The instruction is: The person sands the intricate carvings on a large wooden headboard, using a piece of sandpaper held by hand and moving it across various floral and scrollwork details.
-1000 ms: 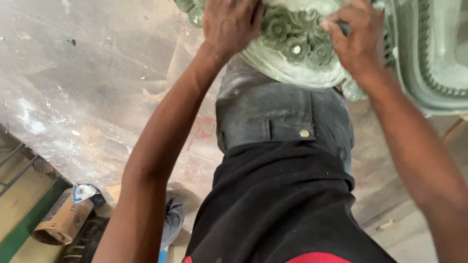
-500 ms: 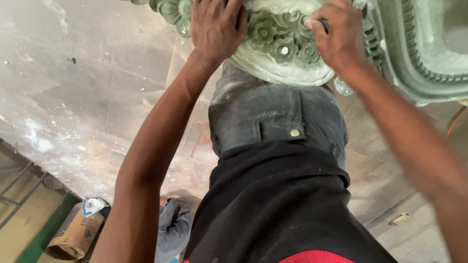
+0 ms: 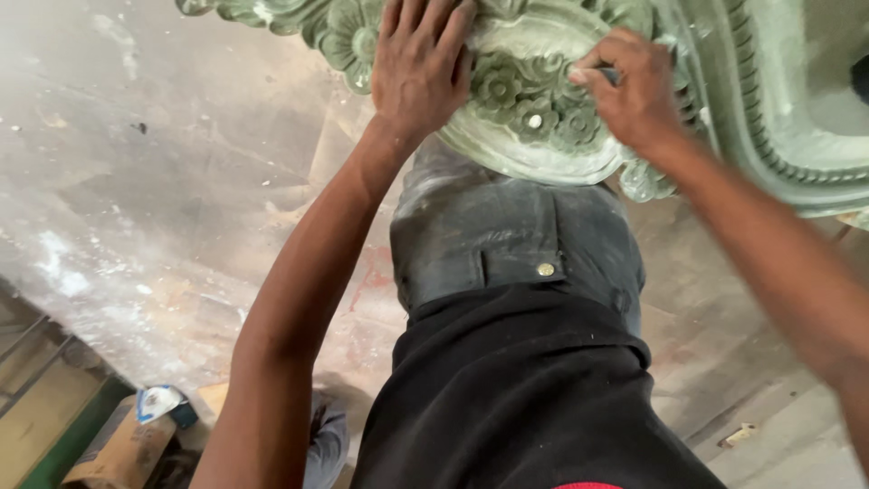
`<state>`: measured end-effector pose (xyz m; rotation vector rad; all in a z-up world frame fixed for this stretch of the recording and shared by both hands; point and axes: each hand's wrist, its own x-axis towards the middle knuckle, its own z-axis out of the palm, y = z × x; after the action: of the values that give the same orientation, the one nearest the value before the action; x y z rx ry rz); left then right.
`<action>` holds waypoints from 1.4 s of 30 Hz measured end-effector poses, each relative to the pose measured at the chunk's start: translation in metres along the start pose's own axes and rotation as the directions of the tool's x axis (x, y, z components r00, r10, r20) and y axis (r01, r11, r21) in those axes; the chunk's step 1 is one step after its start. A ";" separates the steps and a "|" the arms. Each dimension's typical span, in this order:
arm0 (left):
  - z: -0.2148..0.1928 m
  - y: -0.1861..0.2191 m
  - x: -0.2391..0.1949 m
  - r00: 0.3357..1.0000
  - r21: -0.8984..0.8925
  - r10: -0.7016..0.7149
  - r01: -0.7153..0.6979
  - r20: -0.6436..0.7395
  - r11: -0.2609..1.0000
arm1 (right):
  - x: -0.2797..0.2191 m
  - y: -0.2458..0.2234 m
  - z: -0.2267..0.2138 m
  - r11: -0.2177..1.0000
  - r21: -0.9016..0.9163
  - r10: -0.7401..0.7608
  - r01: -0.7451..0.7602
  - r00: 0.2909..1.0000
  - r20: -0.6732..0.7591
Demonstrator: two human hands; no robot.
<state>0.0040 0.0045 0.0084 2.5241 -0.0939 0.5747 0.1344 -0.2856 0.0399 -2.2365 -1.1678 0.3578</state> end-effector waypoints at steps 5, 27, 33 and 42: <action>-0.001 0.002 -0.001 0.996 0.008 -0.052 0.052 0.075 0.999 | 0.029 -0.033 -0.037 0.759 -0.511 -0.112 0.404 0.854 0.508; 0.008 -0.005 -0.006 1.000 0.012 0.005 -0.005 0.030 1.000 | -0.008 -0.030 -0.033 0.991 -0.128 0.032 -0.027 0.999 0.036; 0.005 -0.004 -0.003 0.999 0.026 0.028 -0.028 0.023 0.999 | -0.019 -0.038 -0.020 0.968 0.016 0.244 -0.252 0.919 -0.309; 0.029 0.093 -0.004 0.868 -0.765 -0.196 0.495 0.457 0.412 | -0.041 -0.084 0.070 -0.449 0.892 0.630 -0.052 0.690 0.357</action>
<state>-0.0060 -0.0895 0.0306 1.4918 0.0429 -0.0842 0.0218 -0.2554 0.0347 -0.7680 0.4986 0.7467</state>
